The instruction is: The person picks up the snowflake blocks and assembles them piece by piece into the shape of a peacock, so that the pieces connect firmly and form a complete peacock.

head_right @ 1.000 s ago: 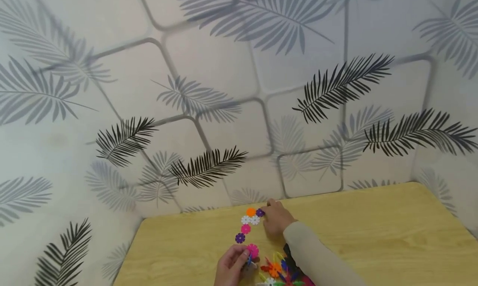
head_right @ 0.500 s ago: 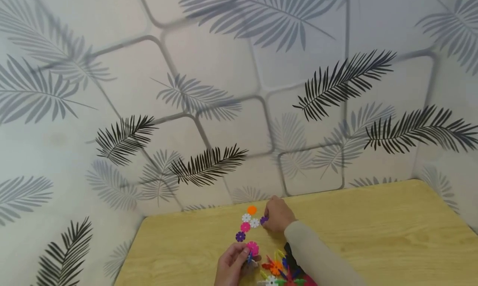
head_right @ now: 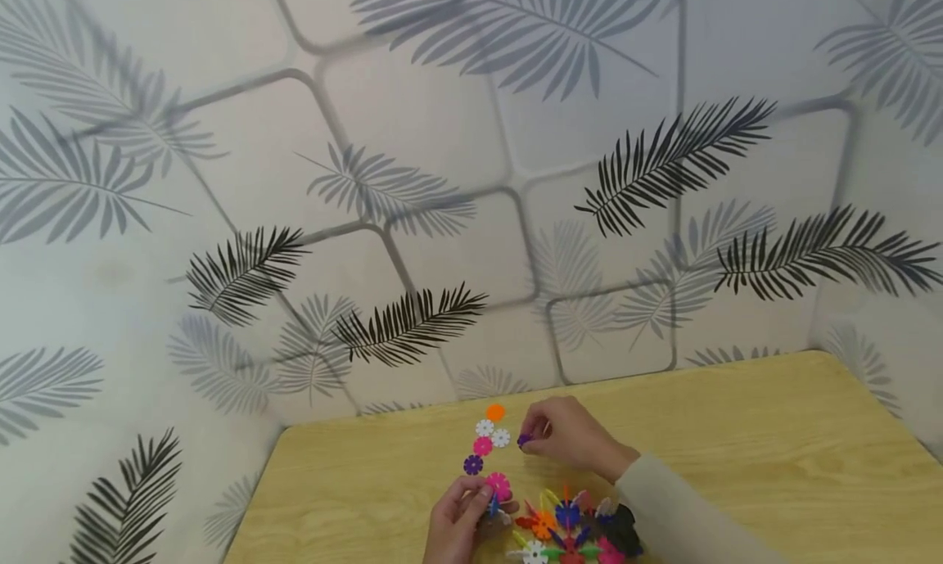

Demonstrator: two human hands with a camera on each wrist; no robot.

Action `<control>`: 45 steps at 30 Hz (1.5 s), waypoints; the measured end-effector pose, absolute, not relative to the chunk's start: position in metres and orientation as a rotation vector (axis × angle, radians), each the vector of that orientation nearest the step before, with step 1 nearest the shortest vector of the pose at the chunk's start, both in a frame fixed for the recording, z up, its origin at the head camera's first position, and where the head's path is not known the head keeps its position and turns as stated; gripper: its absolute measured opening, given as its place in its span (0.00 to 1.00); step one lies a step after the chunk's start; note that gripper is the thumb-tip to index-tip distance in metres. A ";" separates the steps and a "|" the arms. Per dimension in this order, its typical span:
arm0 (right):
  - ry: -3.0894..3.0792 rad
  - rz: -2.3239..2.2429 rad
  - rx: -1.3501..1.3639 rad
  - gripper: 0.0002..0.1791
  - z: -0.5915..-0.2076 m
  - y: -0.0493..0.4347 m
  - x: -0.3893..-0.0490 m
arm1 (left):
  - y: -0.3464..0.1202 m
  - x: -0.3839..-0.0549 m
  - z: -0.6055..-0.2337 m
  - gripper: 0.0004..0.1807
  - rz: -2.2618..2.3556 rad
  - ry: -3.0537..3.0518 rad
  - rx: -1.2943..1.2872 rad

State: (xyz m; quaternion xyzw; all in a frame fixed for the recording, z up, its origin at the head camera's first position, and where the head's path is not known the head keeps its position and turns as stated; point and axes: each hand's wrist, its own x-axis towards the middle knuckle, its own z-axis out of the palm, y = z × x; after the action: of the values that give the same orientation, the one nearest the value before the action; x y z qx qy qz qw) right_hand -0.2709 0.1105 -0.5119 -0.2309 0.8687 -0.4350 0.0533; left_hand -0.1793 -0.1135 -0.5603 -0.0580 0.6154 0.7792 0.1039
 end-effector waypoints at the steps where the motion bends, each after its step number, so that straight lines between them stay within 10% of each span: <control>1: 2.616 -1.353 -0.728 0.05 -0.509 0.111 -0.266 | -0.114 -0.179 -0.561 0.08 2.309 1.807 -0.153; 24: 2.640 -1.621 -0.647 0.05 -0.522 0.108 -0.190 | -0.110 -0.175 -0.561 0.04 2.362 1.721 -0.083; 31: 2.939 -1.548 -0.937 0.10 -0.531 0.106 -0.179 | -0.110 -0.175 -0.557 0.17 2.267 1.831 -0.056; 45: 3.044 -1.424 -1.402 0.11 -0.542 0.116 -0.177 | -0.110 -0.170 -0.539 0.09 2.009 2.184 -0.044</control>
State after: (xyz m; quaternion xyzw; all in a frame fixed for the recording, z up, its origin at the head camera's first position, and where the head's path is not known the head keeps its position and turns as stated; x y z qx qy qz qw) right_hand -0.1775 0.1162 -0.5422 -0.3732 0.8100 -0.3789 -0.2471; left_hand -0.1703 -0.1095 -0.5394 -0.0147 0.7331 0.6744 0.0869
